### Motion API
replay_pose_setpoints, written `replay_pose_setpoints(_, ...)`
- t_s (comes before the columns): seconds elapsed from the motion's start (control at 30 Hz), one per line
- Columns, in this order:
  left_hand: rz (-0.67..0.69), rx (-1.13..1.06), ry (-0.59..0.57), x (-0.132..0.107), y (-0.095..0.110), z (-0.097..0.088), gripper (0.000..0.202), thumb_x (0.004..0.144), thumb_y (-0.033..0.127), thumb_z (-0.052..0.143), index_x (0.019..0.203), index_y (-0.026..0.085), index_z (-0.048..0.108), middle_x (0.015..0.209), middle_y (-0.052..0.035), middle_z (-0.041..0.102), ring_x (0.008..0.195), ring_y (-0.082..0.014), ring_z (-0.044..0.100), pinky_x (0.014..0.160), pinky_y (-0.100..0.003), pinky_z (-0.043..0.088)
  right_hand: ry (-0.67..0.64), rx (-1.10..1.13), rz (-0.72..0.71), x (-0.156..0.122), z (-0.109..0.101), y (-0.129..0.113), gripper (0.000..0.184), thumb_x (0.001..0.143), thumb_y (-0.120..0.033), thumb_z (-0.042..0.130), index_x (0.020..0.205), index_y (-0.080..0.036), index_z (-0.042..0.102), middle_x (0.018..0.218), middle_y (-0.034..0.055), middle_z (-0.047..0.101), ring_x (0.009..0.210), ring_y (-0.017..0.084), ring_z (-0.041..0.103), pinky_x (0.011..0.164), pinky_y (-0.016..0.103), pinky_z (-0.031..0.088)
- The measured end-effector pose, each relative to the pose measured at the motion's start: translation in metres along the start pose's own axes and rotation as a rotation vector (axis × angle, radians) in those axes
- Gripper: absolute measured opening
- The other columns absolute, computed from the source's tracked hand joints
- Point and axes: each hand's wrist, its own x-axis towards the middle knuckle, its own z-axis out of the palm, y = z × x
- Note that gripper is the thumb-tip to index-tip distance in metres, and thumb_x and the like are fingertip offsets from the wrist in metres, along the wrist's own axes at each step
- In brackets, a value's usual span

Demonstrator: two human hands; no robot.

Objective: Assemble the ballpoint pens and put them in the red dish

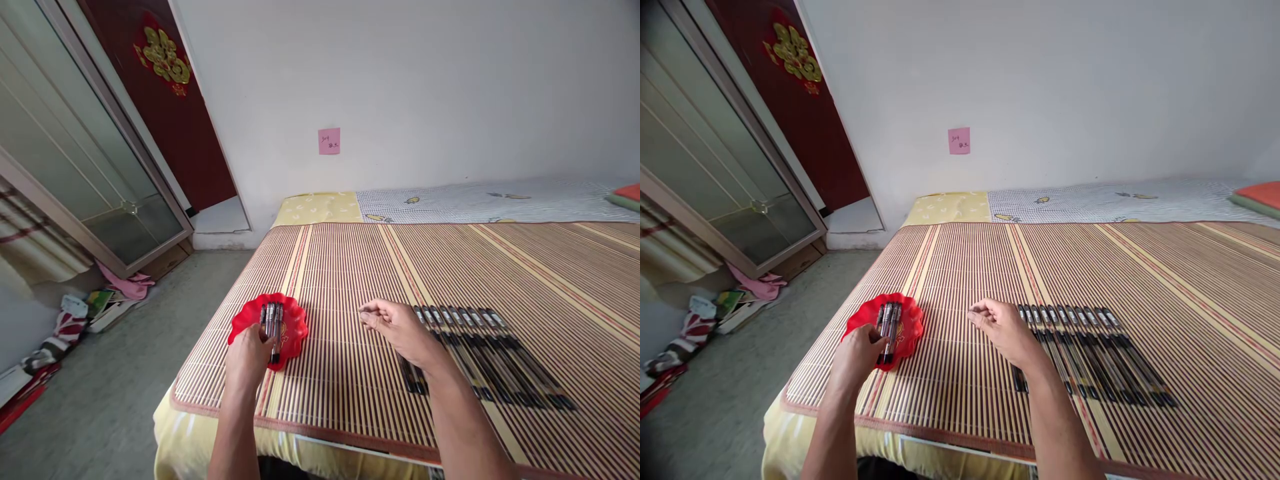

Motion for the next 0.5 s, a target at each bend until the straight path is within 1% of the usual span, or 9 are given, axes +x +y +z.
replay_pose_setpoints(0.17,0.018,-0.108,0.043,-0.0030,-0.0004,-0.0036,0.021,0.089,0.036,0.058,0.078,0.020,0.066,0.078,-0.0075,0.075,0.078,-0.0250,0.069,0.063,-0.031,0.039,-0.015,-0.012,0.007,-0.0008,0.0012,-0.0028,0.031,0.095,-0.050,0.061,0.102,-0.021,0.067,0.094,0.0066,0.069,0.089,0.021,0.067,0.082,0.037,0.055)
replay_pose_setpoints(0.3,0.034,-0.074,0.056,-0.0033,-0.0016,-0.0032,0.022,0.090,0.031,0.053,0.076,0.020,0.066,0.079,-0.0089,0.075,0.078,-0.0254,0.070,0.062,-0.031,0.037,-0.017,-0.006,0.006,-0.0009,0.0007,-0.0011,0.029,0.095,-0.049,0.061,0.102,-0.022,0.068,0.096,0.0071,0.070,0.090,0.021,0.068,0.082,0.038,0.055)
replay_pose_setpoints(0.5,0.050,-0.057,0.048,-0.0026,-0.0024,-0.0026,0.023,0.092,0.030,0.051,0.076,0.021,0.065,0.079,-0.0086,0.075,0.079,-0.0255,0.070,0.062,-0.031,0.037,-0.001,-0.035,0.004,-0.0016,0.0003,-0.0028,0.029,0.095,-0.049,0.062,0.101,-0.022,0.070,0.094,0.0075,0.071,0.090,0.022,0.069,0.080,0.038,0.055)
